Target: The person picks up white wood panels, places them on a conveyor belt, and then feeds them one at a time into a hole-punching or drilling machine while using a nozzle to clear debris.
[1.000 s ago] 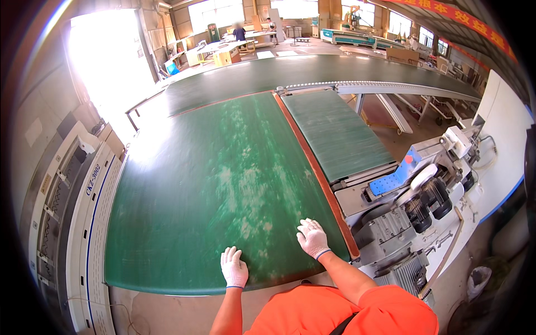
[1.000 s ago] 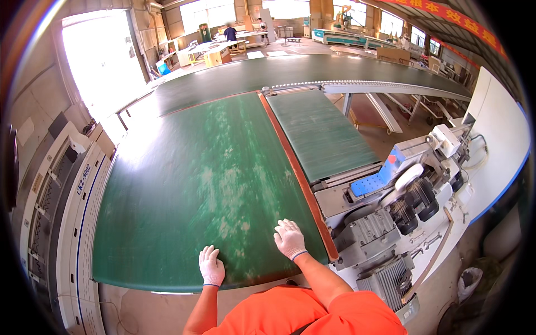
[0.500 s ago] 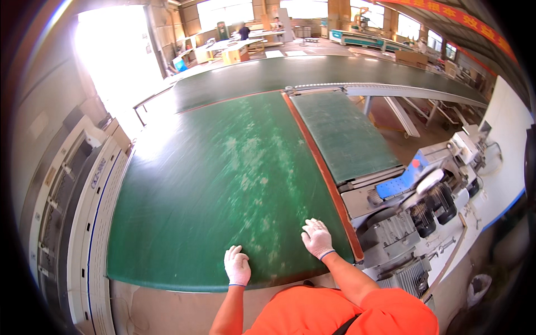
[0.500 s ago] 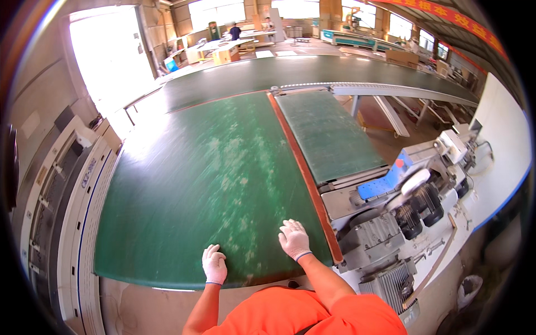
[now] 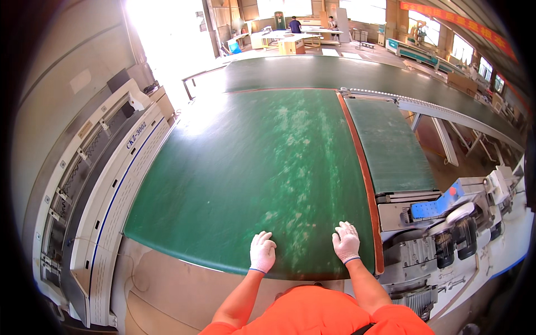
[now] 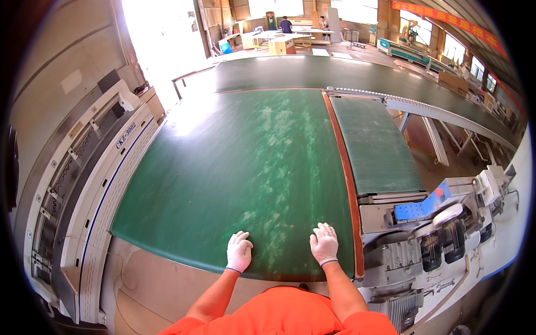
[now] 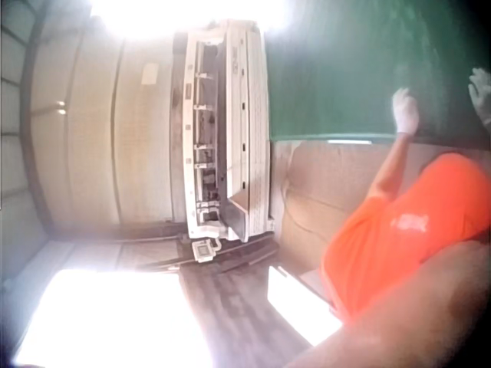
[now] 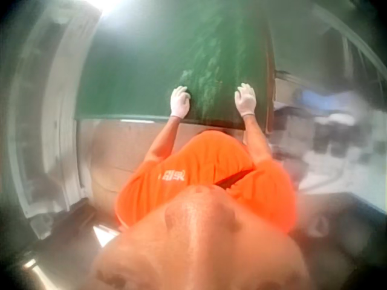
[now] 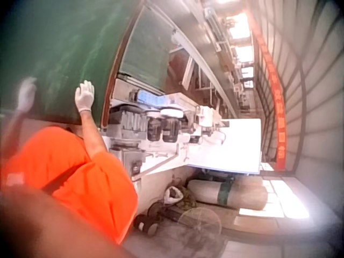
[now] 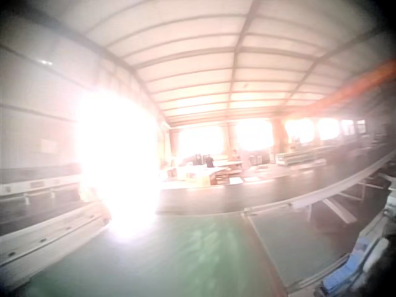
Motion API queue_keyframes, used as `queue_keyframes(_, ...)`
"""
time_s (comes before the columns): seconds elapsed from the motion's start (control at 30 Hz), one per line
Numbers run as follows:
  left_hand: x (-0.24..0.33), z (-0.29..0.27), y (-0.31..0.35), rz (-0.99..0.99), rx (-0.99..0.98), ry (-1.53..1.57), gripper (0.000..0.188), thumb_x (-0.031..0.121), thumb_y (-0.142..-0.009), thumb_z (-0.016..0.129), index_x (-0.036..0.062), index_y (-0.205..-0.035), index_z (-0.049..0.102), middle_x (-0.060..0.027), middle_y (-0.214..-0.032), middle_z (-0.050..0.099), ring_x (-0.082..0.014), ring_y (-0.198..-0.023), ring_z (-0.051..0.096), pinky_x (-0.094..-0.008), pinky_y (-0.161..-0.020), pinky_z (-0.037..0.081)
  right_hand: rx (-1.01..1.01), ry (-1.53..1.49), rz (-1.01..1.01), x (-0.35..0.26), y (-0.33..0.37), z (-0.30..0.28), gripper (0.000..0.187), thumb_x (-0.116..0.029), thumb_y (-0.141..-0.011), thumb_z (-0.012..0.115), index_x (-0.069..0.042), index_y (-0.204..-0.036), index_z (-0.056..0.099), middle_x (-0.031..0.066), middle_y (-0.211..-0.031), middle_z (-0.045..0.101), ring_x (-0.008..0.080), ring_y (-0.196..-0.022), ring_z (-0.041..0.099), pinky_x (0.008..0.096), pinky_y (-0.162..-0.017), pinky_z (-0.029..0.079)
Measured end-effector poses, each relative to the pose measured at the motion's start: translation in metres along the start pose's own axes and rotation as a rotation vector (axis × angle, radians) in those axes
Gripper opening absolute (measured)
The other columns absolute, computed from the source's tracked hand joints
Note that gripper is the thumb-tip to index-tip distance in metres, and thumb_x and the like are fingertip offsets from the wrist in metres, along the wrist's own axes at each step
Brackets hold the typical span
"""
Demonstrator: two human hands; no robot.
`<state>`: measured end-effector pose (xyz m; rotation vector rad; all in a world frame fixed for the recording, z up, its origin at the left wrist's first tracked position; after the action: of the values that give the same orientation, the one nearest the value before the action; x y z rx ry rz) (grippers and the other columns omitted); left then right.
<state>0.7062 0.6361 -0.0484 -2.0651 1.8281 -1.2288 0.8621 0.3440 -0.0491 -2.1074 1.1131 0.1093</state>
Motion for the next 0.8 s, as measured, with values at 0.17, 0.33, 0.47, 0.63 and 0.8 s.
queue_keyframes(0.17, 0.001, 0.003, 0.0, -0.014, -0.004, -0.005, 0.009, 0.001, -0.075, 0.065, 0.0098, -0.078, 0.066, -0.0142, -0.121, 0.07, -0.0383, -0.123, 0.059, -0.0514, -0.109, 0.043, -0.009, 0.004, -0.002, 0.002, 0.0, 0.001, 0.023, -0.022, -0.086, 0.069, -0.005, -0.101, 0.072, 0.0187, -0.122, 0.07, 0.038, -0.121, 0.062, 0.0495, -0.111, 0.043)
queue_keyframes(0.33, 0.001, 0.005, 0.001, -0.002, -0.006, -0.039, 0.008, 0.002, -0.075, 0.065, 0.0098, -0.077, 0.067, -0.0142, -0.122, 0.07, -0.0377, -0.124, 0.059, -0.0513, -0.11, 0.043, -0.01, -0.004, 0.0, 0.003, 0.0, 0.001, 0.022, -0.021, -0.086, 0.07, -0.005, -0.101, 0.071, 0.019, -0.122, 0.07, 0.0385, -0.121, 0.062, 0.0494, -0.111, 0.043)
queue_keyframes(0.47, 0.0, 0.002, 0.003, -0.002, -0.011, -0.042, 0.008, 0.002, -0.075, 0.066, 0.0099, -0.077, 0.067, -0.0142, -0.123, 0.069, -0.0382, -0.124, 0.059, -0.0511, -0.109, 0.043, -0.012, -0.01, -0.002, -0.002, 0.001, 0.001, 0.022, -0.021, -0.086, 0.069, -0.005, -0.101, 0.072, 0.0189, -0.122, 0.07, 0.0381, -0.121, 0.062, 0.0494, -0.111, 0.043)
queue_keyframes(0.63, 0.008, 0.003, -0.004, 0.033, -0.006, -0.024, 0.009, 0.001, -0.074, 0.066, 0.0099, -0.077, 0.066, -0.0142, -0.121, 0.069, -0.0386, -0.122, 0.059, -0.0511, -0.107, 0.044, 0.016, 0.009, 0.003, 0.004, 0.004, -0.003, 0.022, -0.022, -0.086, 0.069, -0.006, -0.101, 0.072, 0.0183, -0.122, 0.07, 0.0367, -0.121, 0.062, 0.0492, -0.111, 0.043)
queue_keyframes(0.8, 0.005, 0.001, 0.001, 0.057, 0.008, 0.004, 0.014, -0.003, -0.072, 0.065, 0.0097, -0.078, 0.063, -0.0163, -0.119, 0.068, -0.0417, -0.118, 0.059, -0.0521, -0.102, 0.046, -0.017, -0.021, 0.017, -0.015, -0.008, -0.02, 0.023, -0.023, -0.086, 0.069, -0.007, -0.103, 0.071, 0.0159, -0.122, 0.07, 0.036, -0.121, 0.062, 0.0485, -0.11, 0.044)
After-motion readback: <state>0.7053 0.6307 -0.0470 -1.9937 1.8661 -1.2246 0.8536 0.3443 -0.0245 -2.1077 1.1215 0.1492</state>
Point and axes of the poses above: each hand's wrist, its own y-axis away from the middle knuckle, its own z-axis out of the palm, x = y × z, the point moved 7 cm from there along -y, towards the middle knuckle
